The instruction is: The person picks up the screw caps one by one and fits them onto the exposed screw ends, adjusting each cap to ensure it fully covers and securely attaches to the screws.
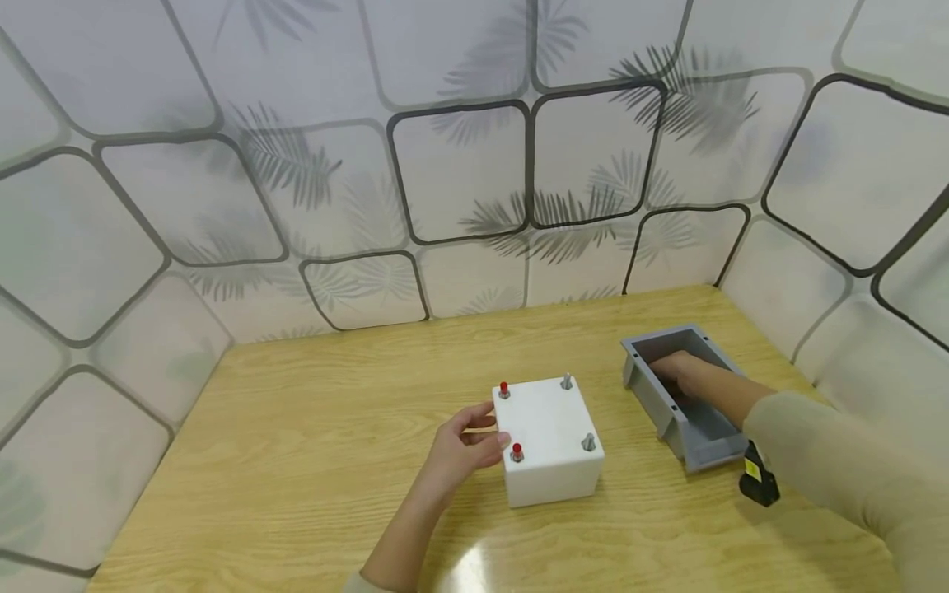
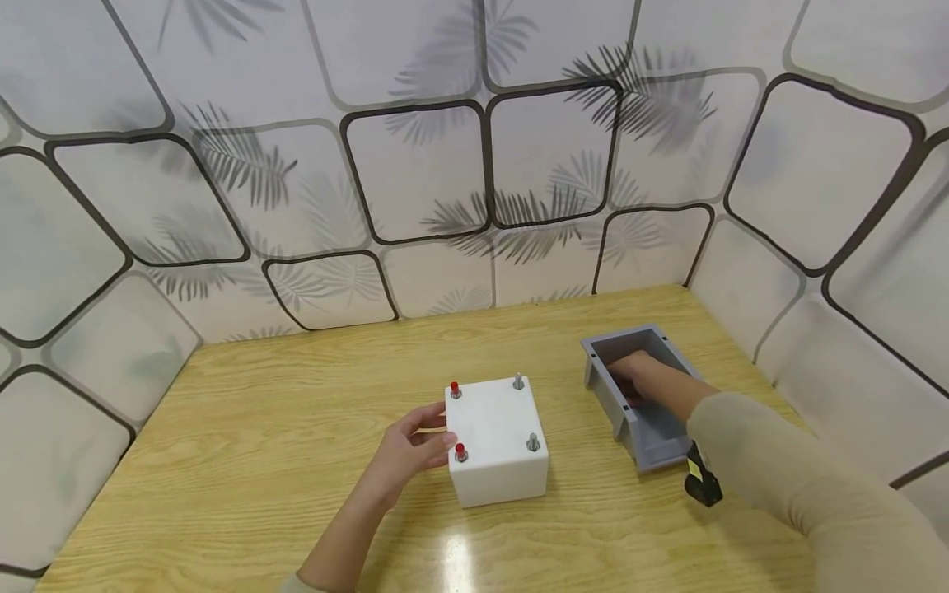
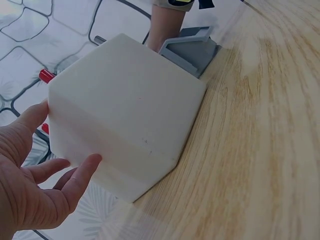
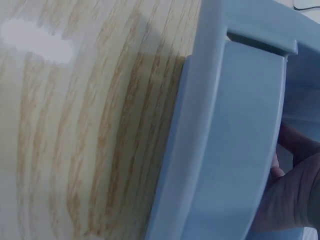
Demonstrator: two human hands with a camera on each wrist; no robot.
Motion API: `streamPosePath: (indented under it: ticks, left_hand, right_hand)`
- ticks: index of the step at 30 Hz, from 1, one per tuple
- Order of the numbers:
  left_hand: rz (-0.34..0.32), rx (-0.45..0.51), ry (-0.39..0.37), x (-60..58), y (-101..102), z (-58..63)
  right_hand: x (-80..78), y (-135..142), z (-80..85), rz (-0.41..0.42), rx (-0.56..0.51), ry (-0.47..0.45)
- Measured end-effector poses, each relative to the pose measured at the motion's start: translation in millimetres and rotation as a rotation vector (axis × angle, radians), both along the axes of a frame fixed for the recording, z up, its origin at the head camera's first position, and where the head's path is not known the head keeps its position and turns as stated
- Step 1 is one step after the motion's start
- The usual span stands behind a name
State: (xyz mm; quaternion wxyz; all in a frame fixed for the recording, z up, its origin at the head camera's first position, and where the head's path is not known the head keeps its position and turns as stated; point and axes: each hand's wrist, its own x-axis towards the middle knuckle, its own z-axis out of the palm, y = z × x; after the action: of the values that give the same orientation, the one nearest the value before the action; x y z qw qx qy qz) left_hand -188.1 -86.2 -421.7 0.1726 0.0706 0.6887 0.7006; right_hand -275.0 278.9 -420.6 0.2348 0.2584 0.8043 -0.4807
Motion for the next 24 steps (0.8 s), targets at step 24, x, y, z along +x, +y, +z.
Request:
streamPosePath:
  ticks: [24]
  left_hand:
    - [-0.006,-0.005,0.0,0.8,0.8,3.8]
  right_hand:
    - [-3.1,21.4,-8.1,0.394,0.019,0.149]
